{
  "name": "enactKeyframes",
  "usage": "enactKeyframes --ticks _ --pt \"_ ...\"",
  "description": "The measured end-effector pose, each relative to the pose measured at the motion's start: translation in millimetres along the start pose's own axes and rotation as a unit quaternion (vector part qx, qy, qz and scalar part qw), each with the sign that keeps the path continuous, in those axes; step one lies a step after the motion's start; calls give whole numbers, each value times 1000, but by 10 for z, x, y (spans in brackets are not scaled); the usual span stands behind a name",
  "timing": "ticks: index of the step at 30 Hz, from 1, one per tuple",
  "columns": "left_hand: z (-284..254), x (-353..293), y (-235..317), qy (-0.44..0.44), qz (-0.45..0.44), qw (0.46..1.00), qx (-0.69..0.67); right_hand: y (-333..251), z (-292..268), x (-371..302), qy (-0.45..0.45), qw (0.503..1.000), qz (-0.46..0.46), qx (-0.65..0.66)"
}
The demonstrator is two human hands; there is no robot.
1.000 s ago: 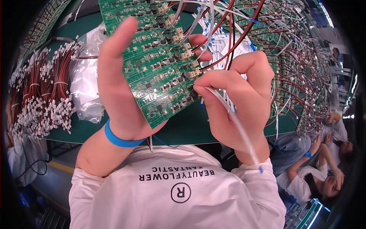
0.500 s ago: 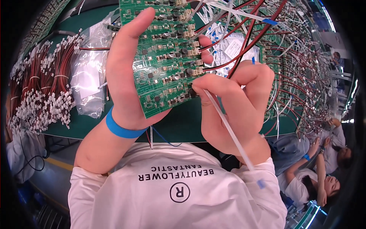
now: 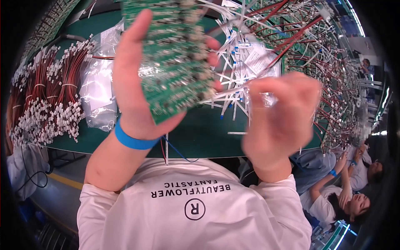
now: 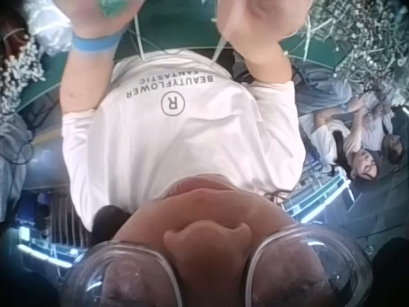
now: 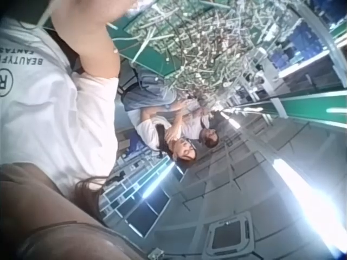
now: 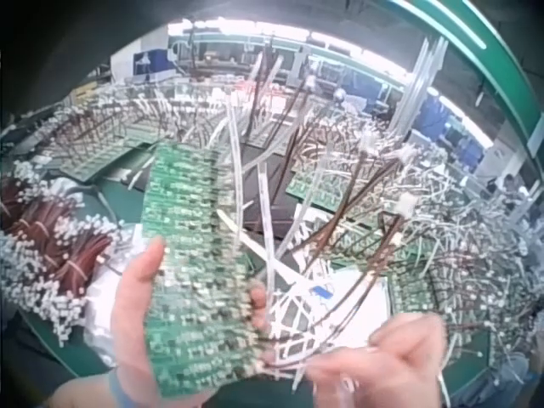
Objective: The person plugs colored wires into connectors on a series of printed circuit boards by hand.
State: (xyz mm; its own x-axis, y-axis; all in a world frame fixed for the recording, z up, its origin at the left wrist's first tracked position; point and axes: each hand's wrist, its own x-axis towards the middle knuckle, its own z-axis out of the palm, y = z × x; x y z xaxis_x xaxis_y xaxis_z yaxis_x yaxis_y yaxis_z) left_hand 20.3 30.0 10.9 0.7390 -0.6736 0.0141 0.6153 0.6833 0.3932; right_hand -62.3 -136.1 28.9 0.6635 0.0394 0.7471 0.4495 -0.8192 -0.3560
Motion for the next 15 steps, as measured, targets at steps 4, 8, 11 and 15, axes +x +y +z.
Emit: enactKeyframes --ticks 4,8,11,15 --pt "3 69 39 27 21 999 26 19 -90 11 17 986 87 138" --pt "121 60 -35 38 54 998 -2 95 -66 80 -1 853 277 443" --pt "124 48 -27 48 29 998 7 81 -142 82 17 792 350 499" --pt "108 71 -23 59 37 998 7 37 -164 126 15 826 345 446"
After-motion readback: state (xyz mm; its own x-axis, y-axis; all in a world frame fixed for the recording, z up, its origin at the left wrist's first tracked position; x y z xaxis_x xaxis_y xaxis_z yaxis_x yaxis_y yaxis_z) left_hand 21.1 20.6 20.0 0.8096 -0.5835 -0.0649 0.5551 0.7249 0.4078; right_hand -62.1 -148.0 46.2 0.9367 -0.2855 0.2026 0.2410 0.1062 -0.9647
